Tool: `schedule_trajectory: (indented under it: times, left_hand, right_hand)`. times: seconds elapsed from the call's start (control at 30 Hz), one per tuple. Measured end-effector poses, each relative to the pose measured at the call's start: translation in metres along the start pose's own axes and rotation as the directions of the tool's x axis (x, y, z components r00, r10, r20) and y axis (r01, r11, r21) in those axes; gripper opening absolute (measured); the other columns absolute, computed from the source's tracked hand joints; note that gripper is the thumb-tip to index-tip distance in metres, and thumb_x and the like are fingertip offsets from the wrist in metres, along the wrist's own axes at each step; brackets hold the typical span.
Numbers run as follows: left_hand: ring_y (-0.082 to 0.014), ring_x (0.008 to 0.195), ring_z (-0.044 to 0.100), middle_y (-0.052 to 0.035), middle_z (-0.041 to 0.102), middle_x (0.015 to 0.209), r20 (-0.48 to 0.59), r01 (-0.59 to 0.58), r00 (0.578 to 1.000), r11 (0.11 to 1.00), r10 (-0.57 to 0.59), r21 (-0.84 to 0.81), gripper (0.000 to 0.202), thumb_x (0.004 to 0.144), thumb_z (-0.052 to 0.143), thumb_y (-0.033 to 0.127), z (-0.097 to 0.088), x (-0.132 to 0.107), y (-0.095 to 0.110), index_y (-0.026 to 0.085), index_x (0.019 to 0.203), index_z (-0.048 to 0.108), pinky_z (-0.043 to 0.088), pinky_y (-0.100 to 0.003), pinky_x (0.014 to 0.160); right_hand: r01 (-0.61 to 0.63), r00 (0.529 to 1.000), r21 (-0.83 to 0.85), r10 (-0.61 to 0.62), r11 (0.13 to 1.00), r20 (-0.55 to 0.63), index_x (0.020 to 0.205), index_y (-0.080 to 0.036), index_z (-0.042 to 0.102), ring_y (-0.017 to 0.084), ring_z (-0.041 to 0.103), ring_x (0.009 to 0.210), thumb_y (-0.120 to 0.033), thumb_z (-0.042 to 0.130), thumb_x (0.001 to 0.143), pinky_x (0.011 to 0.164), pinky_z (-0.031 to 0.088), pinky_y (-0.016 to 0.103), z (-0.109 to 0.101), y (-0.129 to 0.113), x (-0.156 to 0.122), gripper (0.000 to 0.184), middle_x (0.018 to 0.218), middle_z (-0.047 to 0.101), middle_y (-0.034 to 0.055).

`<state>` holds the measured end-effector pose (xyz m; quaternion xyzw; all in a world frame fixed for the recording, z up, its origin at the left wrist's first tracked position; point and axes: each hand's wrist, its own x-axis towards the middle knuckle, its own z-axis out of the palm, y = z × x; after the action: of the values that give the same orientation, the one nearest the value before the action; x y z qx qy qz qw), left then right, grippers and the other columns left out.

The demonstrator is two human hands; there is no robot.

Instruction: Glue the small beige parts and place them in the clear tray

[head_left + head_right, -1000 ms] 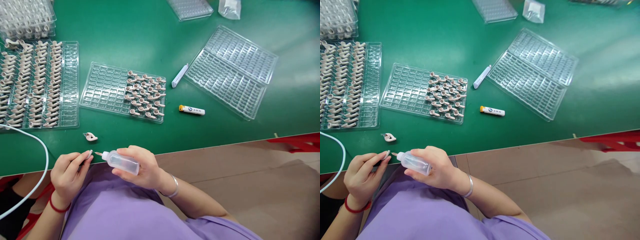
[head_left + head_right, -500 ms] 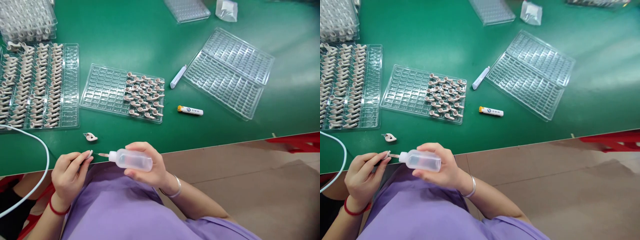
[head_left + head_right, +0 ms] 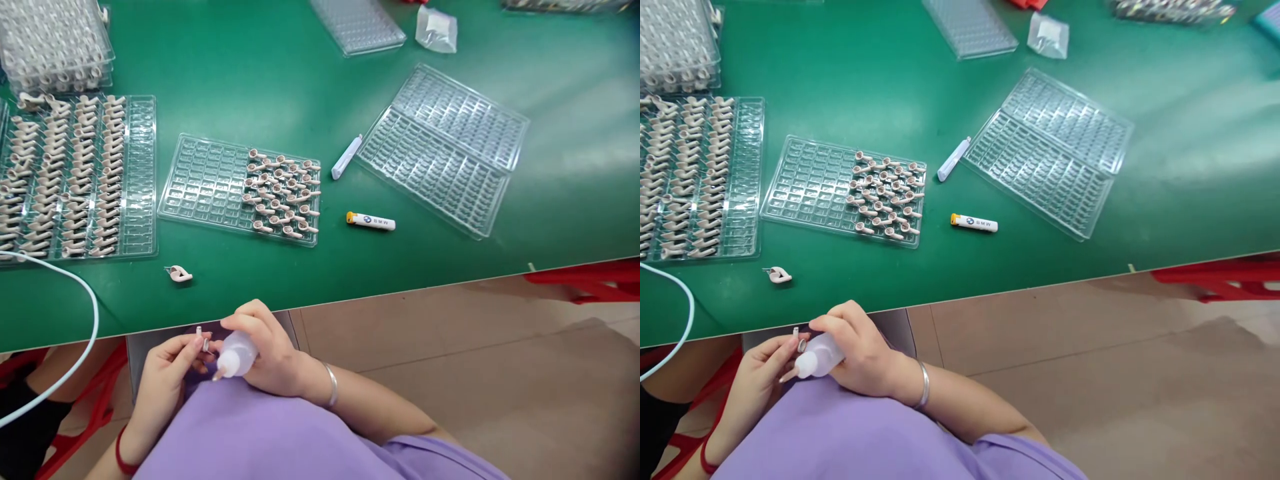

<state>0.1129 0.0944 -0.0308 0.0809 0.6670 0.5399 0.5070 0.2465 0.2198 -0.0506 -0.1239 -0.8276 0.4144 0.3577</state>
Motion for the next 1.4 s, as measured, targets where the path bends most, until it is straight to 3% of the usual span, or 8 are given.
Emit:
schedule_trajectory:
  times: [0.1,0.23,0.53,0.83,1.03,1.17,1.3,1.4]
  left_hand:
    - [-0.0155,0.053,0.060,-0.0034,0.066,0.054,0.008,0.047,0.999,0.999,-0.047,-0.014,0.036,0.067,0.080,0.055,0.002,0.004,-0.002,0.020,0.074,0.080,0.052,-0.026,0.051]
    - [-0.0159,0.058,0.062,-0.0063,0.073,0.067,0.001,0.072,0.997,0.997,-0.072,0.026,0.035,0.069,0.078,0.053,0.000,0.006,-0.006,0.019,0.076,0.080,0.051,-0.025,0.055]
    - [-0.0148,0.061,0.063,-0.0045,0.074,0.069,0.028,0.095,0.995,0.992,-0.098,0.079,0.029,0.075,0.077,0.046,-0.001,0.008,-0.002,0.019,0.082,0.081,0.050,-0.021,0.057]
    - [-0.0130,0.058,0.061,-0.0029,0.072,0.066,0.031,0.086,0.996,0.996,-0.087,0.026,0.024,0.073,0.079,0.043,0.000,0.010,-0.002,0.019,0.077,0.080,0.047,-0.019,0.052]
    - [-0.0083,0.046,0.048,-0.0007,0.065,0.059,0.005,0.044,0.999,0.999,-0.044,0.008,0.024,0.071,0.079,0.041,0.007,0.009,0.003,0.017,0.065,0.076,0.039,-0.018,0.041]
    - [-0.0094,0.047,0.049,-0.0013,0.065,0.058,-0.001,0.015,1.000,1.000,-0.015,-0.014,0.022,0.067,0.080,0.039,0.009,0.010,0.006,0.017,0.063,0.076,0.041,-0.019,0.042]
    - [-0.0123,0.053,0.056,-0.0032,0.069,0.061,0.030,-0.014,1.000,0.995,0.011,0.101,0.023,0.071,0.078,0.041,0.003,0.012,0.008,0.018,0.067,0.078,0.045,-0.020,0.046]
    - [-0.0158,0.060,0.064,-0.0053,0.075,0.073,0.048,-0.062,0.998,0.969,0.051,0.241,0.022,0.075,0.075,0.041,-0.003,0.009,0.012,0.020,0.080,0.080,0.051,-0.022,0.051]
  right_hand:
    - [0.055,0.998,-0.154,-0.056,0.987,-0.001,0.112,-0.022,0.057,0.017,0.057,0.077,-0.013,0.064,0.084,0.066,0.053,0.031,0.006,0.004,-0.003,0.031,0.087,0.058,0.0048]
    - [0.069,0.997,-0.226,-0.072,0.972,-0.007,0.106,-0.022,0.059,0.017,0.056,0.075,-0.011,0.061,0.084,0.068,0.050,0.032,0.008,0.005,-0.002,0.025,0.086,0.058,0.0044]
    - [0.071,0.994,-0.246,-0.089,0.967,-0.062,0.099,-0.019,0.060,0.016,0.052,0.076,-0.008,0.062,0.082,0.069,0.046,0.032,0.014,0.009,-0.008,0.020,0.088,0.055,0.0045]
    - [0.071,0.994,-0.243,-0.087,0.967,-0.059,0.100,-0.018,0.059,0.016,0.051,0.076,-0.006,0.061,0.080,0.069,0.045,0.032,0.014,0.008,-0.006,0.023,0.087,0.053,0.0042]
    - [0.074,0.995,-0.276,-0.090,0.958,-0.045,0.100,-0.019,0.057,0.016,0.051,0.075,-0.009,0.060,0.082,0.069,0.044,0.033,0.013,0.006,-0.004,0.021,0.086,0.054,0.0041]
    - [0.074,0.995,-0.293,-0.092,0.953,-0.049,0.101,-0.019,0.057,0.016,0.052,0.075,-0.010,0.059,0.084,0.069,0.043,0.034,0.014,0.005,-0.003,0.019,0.087,0.054,0.0042]
    - [0.082,0.993,-0.296,-0.102,0.952,-0.053,0.100,-0.019,0.057,0.016,0.052,0.075,-0.009,0.059,0.084,0.069,0.043,0.034,0.015,0.006,-0.004,0.019,0.086,0.054,0.0041]
    - [0.080,0.996,-0.254,-0.089,0.964,-0.025,0.102,-0.021,0.057,0.016,0.052,0.076,-0.011,0.061,0.085,0.069,0.045,0.033,0.011,0.007,-0.003,0.020,0.087,0.055,0.0037]
